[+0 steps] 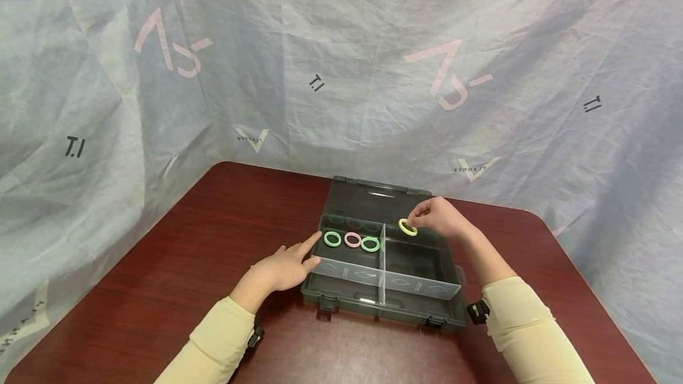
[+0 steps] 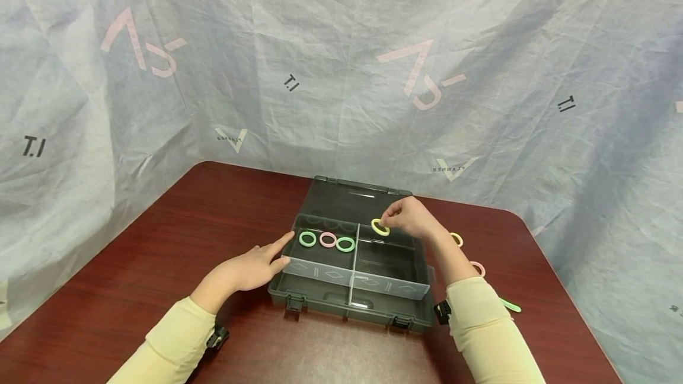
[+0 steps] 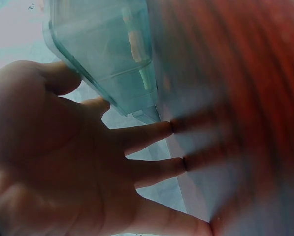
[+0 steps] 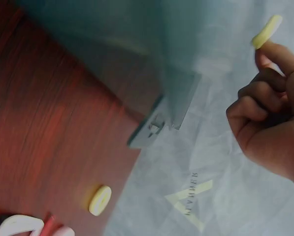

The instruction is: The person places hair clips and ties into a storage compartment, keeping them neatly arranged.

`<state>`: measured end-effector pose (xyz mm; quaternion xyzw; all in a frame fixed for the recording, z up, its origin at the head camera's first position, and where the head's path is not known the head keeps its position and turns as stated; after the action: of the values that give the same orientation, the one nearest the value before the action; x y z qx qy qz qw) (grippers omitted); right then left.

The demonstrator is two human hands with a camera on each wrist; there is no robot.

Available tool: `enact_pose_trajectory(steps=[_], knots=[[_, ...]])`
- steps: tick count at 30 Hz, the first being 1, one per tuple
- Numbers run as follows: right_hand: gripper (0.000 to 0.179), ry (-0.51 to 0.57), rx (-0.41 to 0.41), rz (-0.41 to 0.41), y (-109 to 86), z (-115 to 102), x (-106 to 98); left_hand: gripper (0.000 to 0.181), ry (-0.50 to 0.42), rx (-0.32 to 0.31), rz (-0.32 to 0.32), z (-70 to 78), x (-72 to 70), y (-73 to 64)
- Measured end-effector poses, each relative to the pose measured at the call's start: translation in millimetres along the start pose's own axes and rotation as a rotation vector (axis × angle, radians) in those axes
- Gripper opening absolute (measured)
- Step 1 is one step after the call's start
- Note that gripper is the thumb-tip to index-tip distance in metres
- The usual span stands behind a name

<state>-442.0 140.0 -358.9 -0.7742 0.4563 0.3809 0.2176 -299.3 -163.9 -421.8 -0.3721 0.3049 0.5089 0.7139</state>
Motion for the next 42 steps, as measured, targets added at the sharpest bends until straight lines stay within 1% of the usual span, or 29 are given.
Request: enact_pose_trajectory(steps=[4,8,16,25,32,38,42], knots=[[0.010,0.013,-0.002,-0.023,0.5,-5.5,5.9,0.064,-0.001,0.003,-0.001,0.8,0.2,-0.1],[0.010,0.014,-0.002,-0.022,-1.0,-12.2,5.2,0.065,-0.004,0.006,-0.006,0.9,-0.2,-0.1],[0.010,0.025,-0.055,-0.035,2.8,-31.8,5.7,0.064,0.000,-0.007,-0.007,-1.3,-0.8,-1.2],[0.009,0.044,-0.063,-0.071,7.8,-46.3,22.4,0.064,0.000,-0.001,-0.009,-1.3,-0.3,-0.6],[0.008,0.052,-0.090,-0.096,12.2,-59.0,34.5,0.064,0.010,-0.006,-0.005,-2.0,0.1,0.1],[0.007,0.053,-0.108,-0.096,15.4,-69.9,41.0,0.064,0.010,-0.011,-0.005,-1.5,-0.7,-1.1],[0.011,0.046,-0.097,-0.114,17.0,-70.3,43.6,0.064,0.008,0.000,-0.008,0.3,-0.9,-2.0]])
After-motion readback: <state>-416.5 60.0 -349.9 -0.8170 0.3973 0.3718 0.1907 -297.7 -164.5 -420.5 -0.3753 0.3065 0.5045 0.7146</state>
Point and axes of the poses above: each hand's wrist, its own y-axis towards the middle knuckle, its own x-axis out of the palm, z = x × y, the point moved 7 cm from there along y, towards the middle knuckle
